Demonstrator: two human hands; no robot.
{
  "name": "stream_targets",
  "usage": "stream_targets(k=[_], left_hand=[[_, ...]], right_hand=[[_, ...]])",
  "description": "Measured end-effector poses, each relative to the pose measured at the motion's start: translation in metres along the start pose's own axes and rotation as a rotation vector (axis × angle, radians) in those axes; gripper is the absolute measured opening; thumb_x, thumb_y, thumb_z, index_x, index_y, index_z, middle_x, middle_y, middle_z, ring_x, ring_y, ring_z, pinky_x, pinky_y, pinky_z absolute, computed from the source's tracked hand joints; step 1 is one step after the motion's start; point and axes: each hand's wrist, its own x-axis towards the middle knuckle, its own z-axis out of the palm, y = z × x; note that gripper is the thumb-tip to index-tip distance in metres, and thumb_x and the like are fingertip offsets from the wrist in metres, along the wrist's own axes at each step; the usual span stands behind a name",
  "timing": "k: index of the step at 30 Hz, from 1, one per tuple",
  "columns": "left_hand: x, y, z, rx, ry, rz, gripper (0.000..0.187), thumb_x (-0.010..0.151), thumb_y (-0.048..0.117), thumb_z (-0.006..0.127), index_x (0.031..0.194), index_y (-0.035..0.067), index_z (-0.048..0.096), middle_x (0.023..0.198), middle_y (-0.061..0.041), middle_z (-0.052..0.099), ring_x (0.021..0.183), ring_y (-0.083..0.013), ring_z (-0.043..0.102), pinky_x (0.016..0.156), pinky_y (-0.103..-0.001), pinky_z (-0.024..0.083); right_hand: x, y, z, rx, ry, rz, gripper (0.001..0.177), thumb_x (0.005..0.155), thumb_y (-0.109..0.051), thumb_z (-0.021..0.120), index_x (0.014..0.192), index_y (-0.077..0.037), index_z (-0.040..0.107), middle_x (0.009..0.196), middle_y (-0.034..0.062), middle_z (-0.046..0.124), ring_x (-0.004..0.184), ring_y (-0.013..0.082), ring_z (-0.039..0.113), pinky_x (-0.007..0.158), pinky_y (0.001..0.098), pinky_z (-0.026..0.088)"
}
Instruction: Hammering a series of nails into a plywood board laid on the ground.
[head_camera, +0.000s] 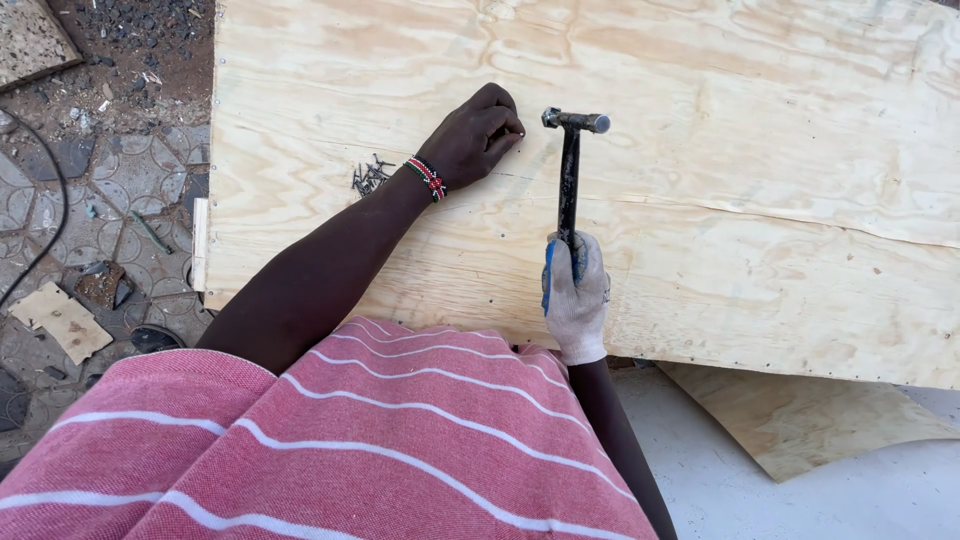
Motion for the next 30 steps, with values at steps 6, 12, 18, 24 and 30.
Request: stream_targets(k=[6, 12, 18, 24, 30], left_hand=[[0.000, -0.006, 0.002, 0.029, 0.019, 0.078, 0.012, 0.111, -0.004, 0.080, 0.111, 0.005, 0.072, 0.125, -0.009, 0.063, 0.087, -0.0254, 0.066, 0.075, -0.039, 0.053], [-0.001, -0.006, 0.004, 0.035, -0.004, 0.040, 0.008, 0.112, -0.002, 0.079, 0.109, 0.004, 0.074, 0.125, -0.009, 0.062, 0.088, -0.0248, 0.068, 0.075, -0.038, 0.055], [-0.001, -0.004, 0.002, 0.051, -0.041, 0.003, 0.008, 0.112, 0.002, 0.080, 0.111, 0.003, 0.071, 0.125, -0.012, 0.062, 0.098, -0.0375, 0.073, 0.083, -0.049, 0.062], [0.001, -0.006, 0.001, 0.079, -0.067, 0.000, 0.013, 0.114, 0.006, 0.080, 0.111, 0.002, 0.068, 0.124, -0.015, 0.061, 0.108, -0.0480, 0.076, 0.089, -0.057, 0.067], [-0.001, -0.003, 0.001, 0.070, -0.080, -0.031, 0.013, 0.112, 0.003, 0.080, 0.115, 0.003, 0.068, 0.128, -0.014, 0.062, 0.107, -0.0453, 0.078, 0.089, -0.056, 0.069]], right_hand=[[0.002, -0.039, 0.004, -0.264, -0.068, 0.114, 0.028, 0.120, -0.040, 0.061, 0.101, -0.019, 0.060, 0.075, -0.0024, 0.055, 0.069, 0.0179, 0.053, 0.075, 0.0426, 0.047], [-0.004, -0.021, -0.004, -0.314, -0.032, -0.156, 0.022, 0.125, -0.035, 0.056, 0.121, -0.014, 0.064, 0.095, 0.0008, 0.072, 0.081, 0.0266, 0.068, 0.081, 0.0468, 0.052], [-0.001, -0.034, -0.014, -0.246, -0.059, -0.075, 0.024, 0.125, -0.033, 0.060, 0.109, -0.016, 0.063, 0.074, 0.0011, 0.059, 0.071, 0.0180, 0.061, 0.072, 0.0393, 0.051], [0.005, -0.014, -0.010, -0.291, -0.091, -0.034, 0.033, 0.127, -0.044, 0.058, 0.114, -0.015, 0.069, 0.067, 0.0108, 0.065, 0.066, 0.0279, 0.070, 0.068, 0.0469, 0.057], [-0.002, -0.036, -0.014, -0.129, 0.014, -0.316, 0.022, 0.127, -0.027, 0.058, 0.120, -0.011, 0.070, 0.061, 0.0020, 0.066, 0.057, 0.0171, 0.069, 0.062, 0.0318, 0.056]])
